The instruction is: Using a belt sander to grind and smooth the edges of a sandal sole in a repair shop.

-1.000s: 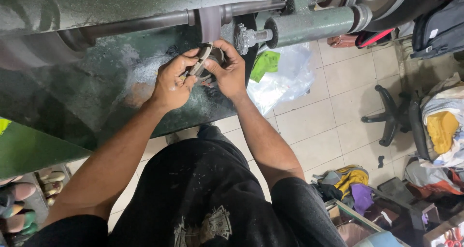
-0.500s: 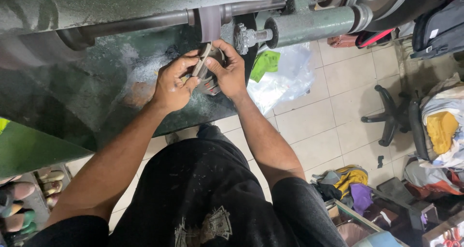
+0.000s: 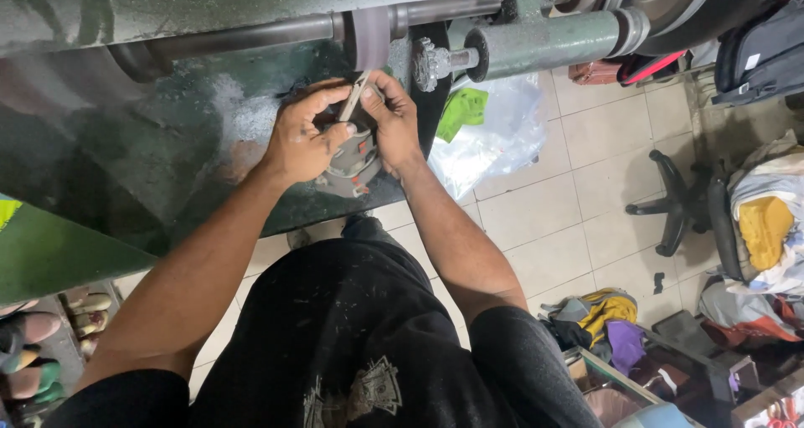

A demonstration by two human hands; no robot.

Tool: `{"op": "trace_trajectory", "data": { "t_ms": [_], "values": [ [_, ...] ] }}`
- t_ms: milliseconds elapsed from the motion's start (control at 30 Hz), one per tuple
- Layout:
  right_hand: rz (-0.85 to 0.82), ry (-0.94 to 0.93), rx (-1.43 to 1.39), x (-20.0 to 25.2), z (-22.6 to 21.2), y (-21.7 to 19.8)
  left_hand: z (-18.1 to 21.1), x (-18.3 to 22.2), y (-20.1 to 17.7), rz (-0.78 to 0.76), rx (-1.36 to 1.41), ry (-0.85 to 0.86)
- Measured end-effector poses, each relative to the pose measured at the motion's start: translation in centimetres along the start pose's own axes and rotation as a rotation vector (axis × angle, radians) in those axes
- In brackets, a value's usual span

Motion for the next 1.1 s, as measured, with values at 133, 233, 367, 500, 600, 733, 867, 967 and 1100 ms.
{"op": "trace_trajectory", "data": {
  "t_ms": [133,233,367,500,600,733,867,967,1100],
  "values": [
    [0.015,0.028,0.023,0.3,-0.8,0.0,1.6,0.6,0.5,-0.011,0.117,-0.102],
    [0.024,0.039,0.058,0.6,-1.8,0.0,2.1,1.2,0.8,-0.018,0.215,-0.156],
    [0.036,0.085,0.068,0.6,-2.2,0.2,2.3,0.8,0.7,-0.039,0.189,-0.156],
    [0.089,0.213,-0.093,0.6,-1.1,0.4,2.3,-0.2,0.2,-0.058,0.064,-0.112],
    [0.126,0.289,-0.152,0.2,0.1,0.0,1.4,-0.7,0.4,-0.026,0.010,-0.101],
    [0.144,0.332,-0.184,0.1,0.1,-0.1,1.7,-0.9,0.4,-0.003,-0.030,-0.090],
    [0.111,0.252,-0.170,0.6,-0.6,0.1,3.8,-0.1,0.0,-0.035,-0.013,-0.082],
    [0.069,0.106,-0.076,1.5,-3.0,1.1,5.7,0.7,-0.8,-0.029,0.019,-0.076],
    [0.024,-0.064,0.228,4.1,-4.4,0.4,2.7,3.5,-0.7,0.027,-0.013,-0.182]
  ]
}}
Point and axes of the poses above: each hand's wrist, its own x-axis away from the middle knuckle, its own y-axis out of the palm, z = x × y, the point moved 4 cm from there along -x, towards the middle knuckle, and after that the axes turned 10 degrees about -y, right-handed, at the moved point
